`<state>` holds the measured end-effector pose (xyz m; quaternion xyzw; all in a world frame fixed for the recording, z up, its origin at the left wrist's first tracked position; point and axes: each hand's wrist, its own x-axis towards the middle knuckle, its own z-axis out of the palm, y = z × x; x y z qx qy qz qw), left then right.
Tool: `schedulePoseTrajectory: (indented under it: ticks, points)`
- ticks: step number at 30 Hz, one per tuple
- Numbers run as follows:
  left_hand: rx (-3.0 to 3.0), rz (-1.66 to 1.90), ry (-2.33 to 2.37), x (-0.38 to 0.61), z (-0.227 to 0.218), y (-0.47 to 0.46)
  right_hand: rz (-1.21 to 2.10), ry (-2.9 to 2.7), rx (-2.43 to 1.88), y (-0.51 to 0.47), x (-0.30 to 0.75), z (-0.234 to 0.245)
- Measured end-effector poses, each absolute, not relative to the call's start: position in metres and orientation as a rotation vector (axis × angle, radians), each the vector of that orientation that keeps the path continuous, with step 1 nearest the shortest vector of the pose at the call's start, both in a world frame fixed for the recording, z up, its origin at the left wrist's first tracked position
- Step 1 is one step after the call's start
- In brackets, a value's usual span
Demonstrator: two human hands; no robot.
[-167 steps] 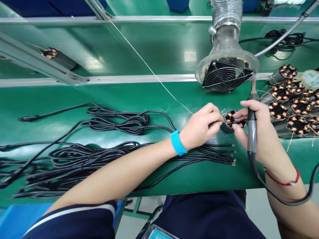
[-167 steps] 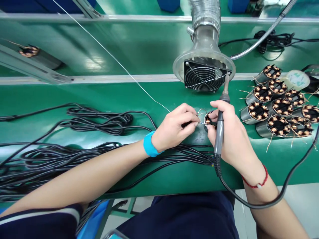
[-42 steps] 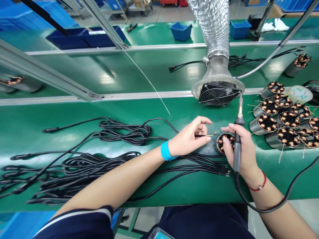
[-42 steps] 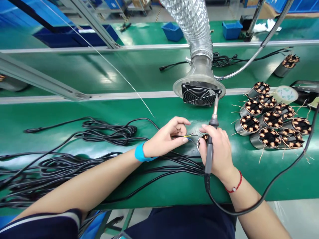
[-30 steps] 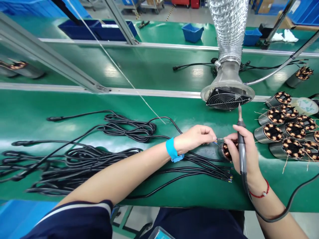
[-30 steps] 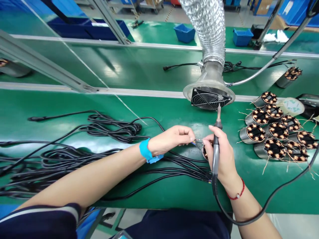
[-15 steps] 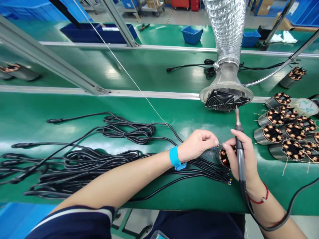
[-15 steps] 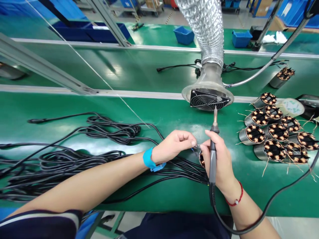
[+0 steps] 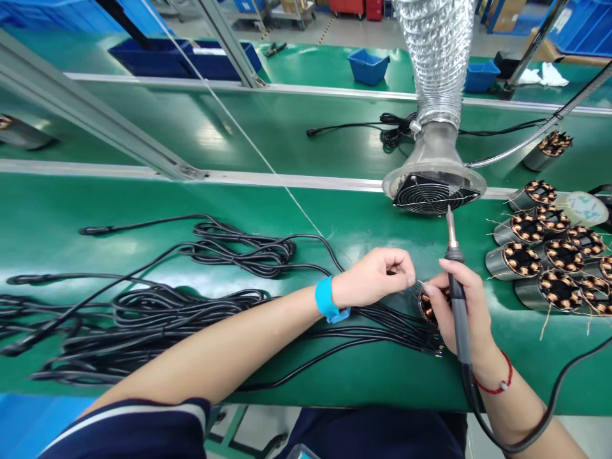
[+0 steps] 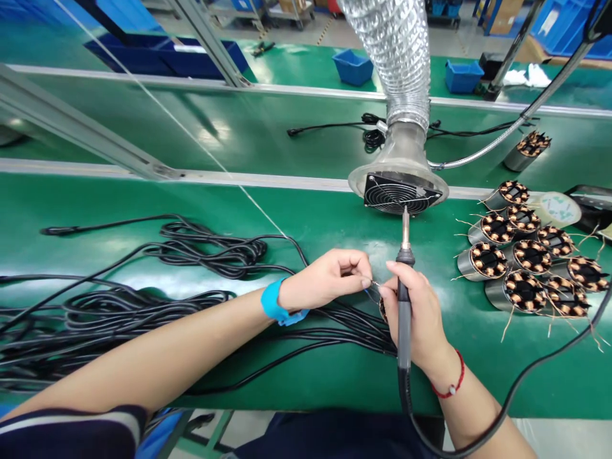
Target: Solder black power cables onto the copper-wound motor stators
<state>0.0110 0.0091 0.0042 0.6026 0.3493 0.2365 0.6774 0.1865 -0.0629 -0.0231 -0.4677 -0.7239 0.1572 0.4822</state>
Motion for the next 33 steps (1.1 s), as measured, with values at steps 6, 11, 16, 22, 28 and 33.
schedulePoseTrajectory:
  ticks: [6,11,16,22,28,33]
  points:
    - [1.560,0.593,0.835,0.011,0.006,0.003,0.349,-1.765,-1.170,-0.062,0.186,-0.022]
    - [1.661,0.605,0.839,0.012,0.004,0.000,0.318,-1.778,-1.199,-0.061,0.187,-0.021]
    - [1.613,0.454,0.838,0.009,0.008,0.008,0.337,-1.744,-1.209,-0.061,0.188,-0.023]
    - [1.530,0.485,0.819,0.008,0.012,0.009,0.437,-1.688,-1.161,-0.063,0.184,-0.026]
    - [1.538,0.668,0.837,0.012,0.006,0.001,0.507,-1.682,-1.110,-0.065,0.184,-0.022]
    - [1.628,0.631,0.851,0.013,0.006,-0.004,0.520,-1.704,-1.077,-0.064,0.185,-0.021]
